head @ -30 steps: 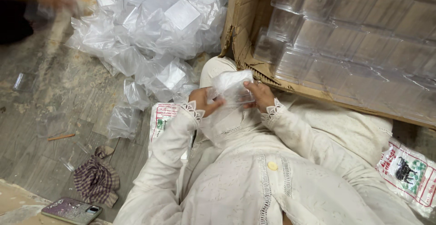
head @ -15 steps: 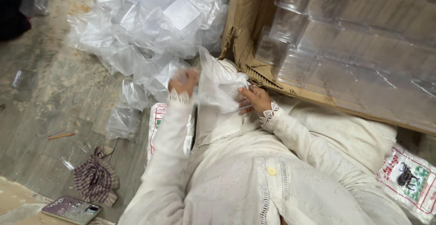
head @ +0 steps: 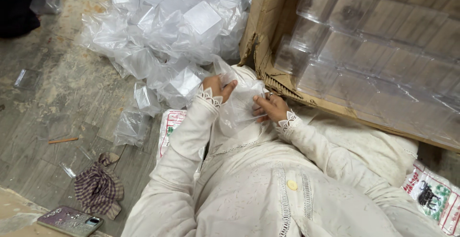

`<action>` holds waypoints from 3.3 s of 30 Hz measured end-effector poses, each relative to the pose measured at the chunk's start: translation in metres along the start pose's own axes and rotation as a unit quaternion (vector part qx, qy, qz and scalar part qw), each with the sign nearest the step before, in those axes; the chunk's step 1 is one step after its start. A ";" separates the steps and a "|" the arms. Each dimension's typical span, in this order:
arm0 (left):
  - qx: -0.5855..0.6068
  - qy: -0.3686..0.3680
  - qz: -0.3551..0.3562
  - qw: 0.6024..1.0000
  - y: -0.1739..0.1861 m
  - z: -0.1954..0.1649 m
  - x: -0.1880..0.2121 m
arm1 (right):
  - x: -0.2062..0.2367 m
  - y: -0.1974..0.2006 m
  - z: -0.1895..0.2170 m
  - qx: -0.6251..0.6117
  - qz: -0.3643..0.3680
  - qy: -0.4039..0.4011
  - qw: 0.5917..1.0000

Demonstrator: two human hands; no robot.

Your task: The person sits on the floor in front of a large cardboard box of clear plastic containers and stuffs white foam pieces into small clear plastic bags by hand. They open each bag, insert a foam piece, and place the filled bag among the containers in the box, repeating the cycle.

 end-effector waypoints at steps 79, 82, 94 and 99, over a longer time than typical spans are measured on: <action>0.115 0.185 -0.190 0.957 0.134 0.190 -0.080 | -0.052 -0.079 -0.032 -0.085 0.157 -0.025 0.984; 0.016 0.172 -0.265 0.949 0.159 0.206 -0.027 | -0.068 -0.131 -0.070 -0.046 0.150 -0.141 0.978; -0.259 0.408 -0.143 0.863 0.170 0.368 0.220 | -0.154 -0.200 -0.151 0.011 -0.095 -0.234 0.967; -0.427 0.369 0.185 0.805 0.093 0.389 0.139 | -0.166 -0.215 -0.126 -0.034 -0.087 -0.224 0.970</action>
Point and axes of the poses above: each hand's wrist, its own x-axis away from the middle knuckle, its own y-axis out of the back of the hand, z = x × y, the point moved 8 cm from there along -x, towards the middle knuckle, and after that the axes turned 11 degrees about y, right-handed, at the moved point
